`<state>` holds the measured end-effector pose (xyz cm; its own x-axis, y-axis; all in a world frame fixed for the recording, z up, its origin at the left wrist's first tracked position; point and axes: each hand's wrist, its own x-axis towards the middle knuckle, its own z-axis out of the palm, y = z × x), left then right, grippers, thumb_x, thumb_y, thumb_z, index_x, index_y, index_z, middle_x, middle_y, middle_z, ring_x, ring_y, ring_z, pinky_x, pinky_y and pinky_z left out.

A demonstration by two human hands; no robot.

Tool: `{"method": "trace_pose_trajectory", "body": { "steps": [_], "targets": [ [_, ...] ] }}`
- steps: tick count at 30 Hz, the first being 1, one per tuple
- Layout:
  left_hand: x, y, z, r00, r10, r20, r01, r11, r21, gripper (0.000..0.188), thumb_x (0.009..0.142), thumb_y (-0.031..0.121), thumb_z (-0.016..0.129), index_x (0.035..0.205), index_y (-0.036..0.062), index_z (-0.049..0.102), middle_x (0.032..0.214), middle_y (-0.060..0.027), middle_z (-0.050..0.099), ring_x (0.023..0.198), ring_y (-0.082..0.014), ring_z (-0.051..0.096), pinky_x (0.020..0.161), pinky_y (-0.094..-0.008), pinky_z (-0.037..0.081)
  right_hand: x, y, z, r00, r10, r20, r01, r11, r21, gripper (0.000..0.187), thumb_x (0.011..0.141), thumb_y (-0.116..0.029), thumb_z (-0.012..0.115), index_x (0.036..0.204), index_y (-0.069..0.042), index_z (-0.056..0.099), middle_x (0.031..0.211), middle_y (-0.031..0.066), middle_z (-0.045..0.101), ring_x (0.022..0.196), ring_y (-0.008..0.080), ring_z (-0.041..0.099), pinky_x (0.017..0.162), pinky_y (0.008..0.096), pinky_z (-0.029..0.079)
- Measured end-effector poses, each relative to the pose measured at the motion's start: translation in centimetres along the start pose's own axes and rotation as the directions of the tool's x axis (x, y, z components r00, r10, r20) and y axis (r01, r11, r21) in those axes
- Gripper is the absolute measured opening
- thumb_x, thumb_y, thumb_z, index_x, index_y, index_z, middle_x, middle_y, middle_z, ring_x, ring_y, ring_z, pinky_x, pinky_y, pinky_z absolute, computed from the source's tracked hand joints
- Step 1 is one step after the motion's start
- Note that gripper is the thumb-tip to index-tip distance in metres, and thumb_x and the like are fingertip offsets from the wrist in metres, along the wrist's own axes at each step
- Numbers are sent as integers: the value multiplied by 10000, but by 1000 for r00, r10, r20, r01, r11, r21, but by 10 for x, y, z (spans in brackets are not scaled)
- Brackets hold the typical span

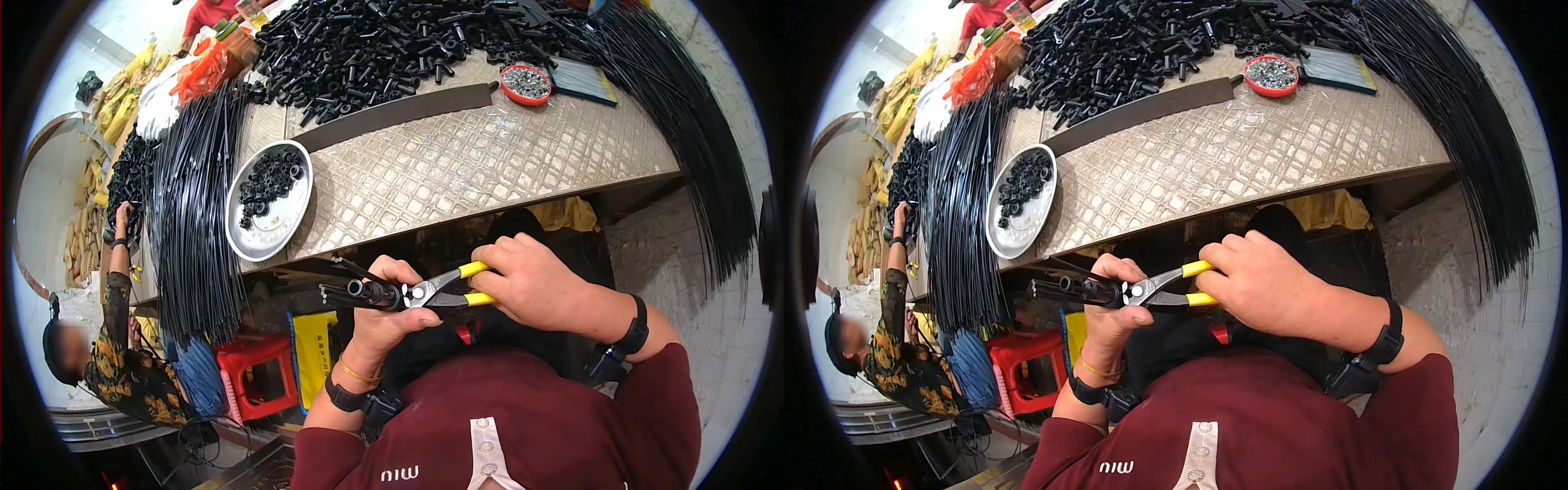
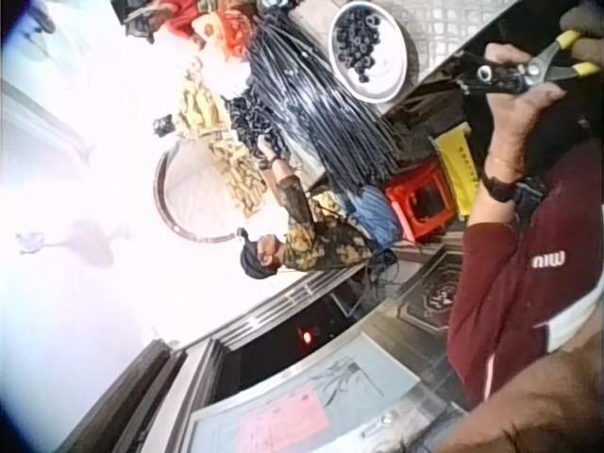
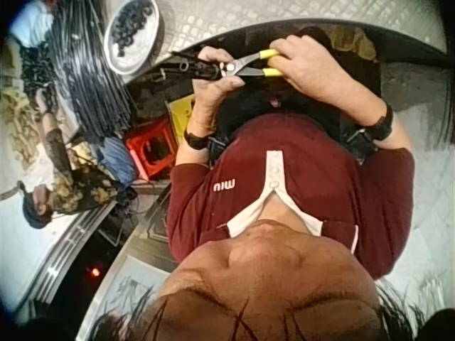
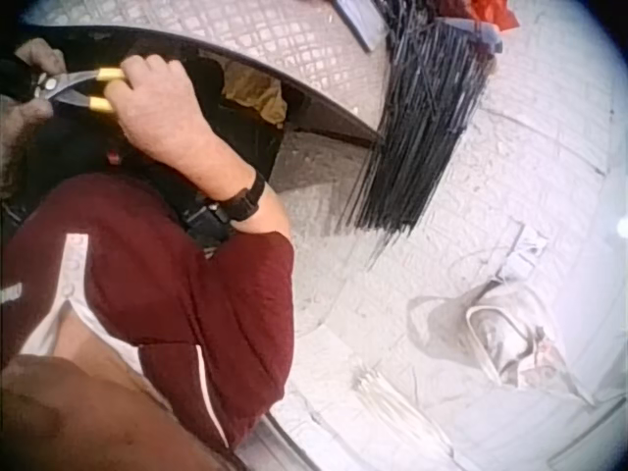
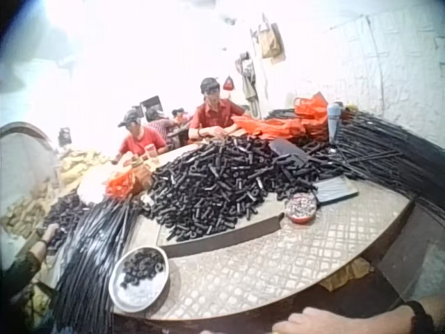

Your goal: Assembling thin black rods into a plastic joint housing using spacers and pliers.

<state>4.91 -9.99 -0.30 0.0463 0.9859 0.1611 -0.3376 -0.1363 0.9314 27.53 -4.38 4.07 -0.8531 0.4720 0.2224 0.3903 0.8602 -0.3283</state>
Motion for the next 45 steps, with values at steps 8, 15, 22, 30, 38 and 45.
{"method": "trace_pose_trajectory", "body": {
  "steps": [8,15,22,30,38,45],
  "targets": [
    [1,0,-1,997,-78,-10,77,996,-40,896,551,735,682,1039,2,520,705,-1,530,581,-43,448,513,-170,329,2,5,-9,990,-35,-139,7,981,-194,225,739,-177,604,923,-50,632,1152,126,532,1074,261,497,880,409,381],
    [-2,3,3,995,-65,-72,61,997,-55,338,812,183,680,1050,7,518,691,10,508,583,-37,436,513,-183,338,-6,9,-8,992,10,-122,-30,987,-159,221,739,-160,602,925,-42,622,1156,134,526,1082,272,488,896,417,367],
    [0,1,10,985,-1,-172,5,1000,23,276,811,-5,609,1058,21,488,680,31,478,581,-24,409,539,-171,326,-16,11,-14,991,79,-112,-87,994,-64,245,692,-132,657,922,-58,623,1111,108,534,976,249,509,792,372,387],
    [1,-7,5,990,-56,-129,57,998,7,420,716,30,757,1043,53,494,705,41,466,620,-27,411,564,-171,331,-15,13,-29,990,12,-137,-33,988,-148,201,717,-137,624,906,-68,631,1044,76,553,862,214,519,720,328,395],
    [-3,-5,8,997,-72,-14,73,993,98,547,603,113,874,1012,57,516,755,32,509,650,-39,451,587,-176,366,-10,5,-34,997,-73,21,76,961,-264,126,743,-188,591,817,-90,618,903,42,523,828,184,503,650,308,385],
    [-10,-6,12,996,-78,42,69,981,183,480,663,131,847,992,35,511,856,-31,598,774,-60,554,667,-200,448,-11,6,-20,992,-60,109,79,979,-185,148,754,-205,582,832,-84,620,949,56,539,874,201,511,692,323,384]
  ]
}}
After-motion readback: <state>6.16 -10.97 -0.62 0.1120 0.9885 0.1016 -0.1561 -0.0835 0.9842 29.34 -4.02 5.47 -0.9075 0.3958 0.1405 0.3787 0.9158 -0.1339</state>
